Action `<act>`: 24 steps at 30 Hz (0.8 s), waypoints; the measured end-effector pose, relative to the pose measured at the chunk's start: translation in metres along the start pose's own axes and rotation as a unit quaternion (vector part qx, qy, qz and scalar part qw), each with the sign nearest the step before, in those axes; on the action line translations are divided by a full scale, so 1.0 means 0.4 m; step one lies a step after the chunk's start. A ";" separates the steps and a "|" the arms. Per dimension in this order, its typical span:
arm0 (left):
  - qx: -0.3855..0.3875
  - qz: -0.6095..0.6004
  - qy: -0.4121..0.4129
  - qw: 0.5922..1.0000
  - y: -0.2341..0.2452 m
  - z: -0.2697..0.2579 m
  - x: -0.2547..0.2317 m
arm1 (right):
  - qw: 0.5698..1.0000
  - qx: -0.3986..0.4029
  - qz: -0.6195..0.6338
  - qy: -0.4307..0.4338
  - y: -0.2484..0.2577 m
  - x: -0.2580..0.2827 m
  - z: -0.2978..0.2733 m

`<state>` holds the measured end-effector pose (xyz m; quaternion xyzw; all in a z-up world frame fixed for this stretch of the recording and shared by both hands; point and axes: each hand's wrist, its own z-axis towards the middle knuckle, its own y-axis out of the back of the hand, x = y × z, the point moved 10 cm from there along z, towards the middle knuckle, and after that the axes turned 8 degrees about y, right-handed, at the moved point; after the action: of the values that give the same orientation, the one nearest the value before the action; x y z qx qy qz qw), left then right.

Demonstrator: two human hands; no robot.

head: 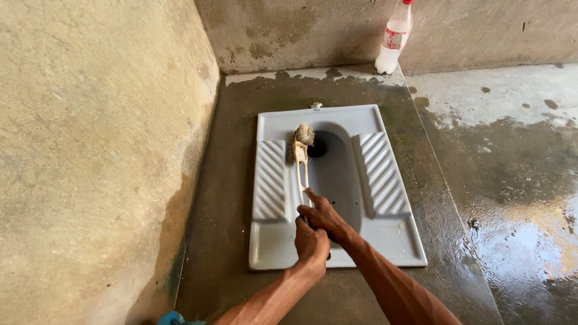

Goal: The person scrubs a squat toilet using a long-handled brush.

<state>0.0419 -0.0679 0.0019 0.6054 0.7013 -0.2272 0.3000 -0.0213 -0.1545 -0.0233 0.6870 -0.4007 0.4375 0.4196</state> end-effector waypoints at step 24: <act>-0.018 -0.070 0.030 0.997 -0.027 0.028 0.010 | 0.996 0.052 -0.057 0.034 0.013 0.017 0.023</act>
<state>0.0325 -0.0744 -0.0093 0.5558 0.7545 -0.2173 0.2730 -0.0216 -0.1661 -0.0183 0.7145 -0.3227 0.4560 0.4212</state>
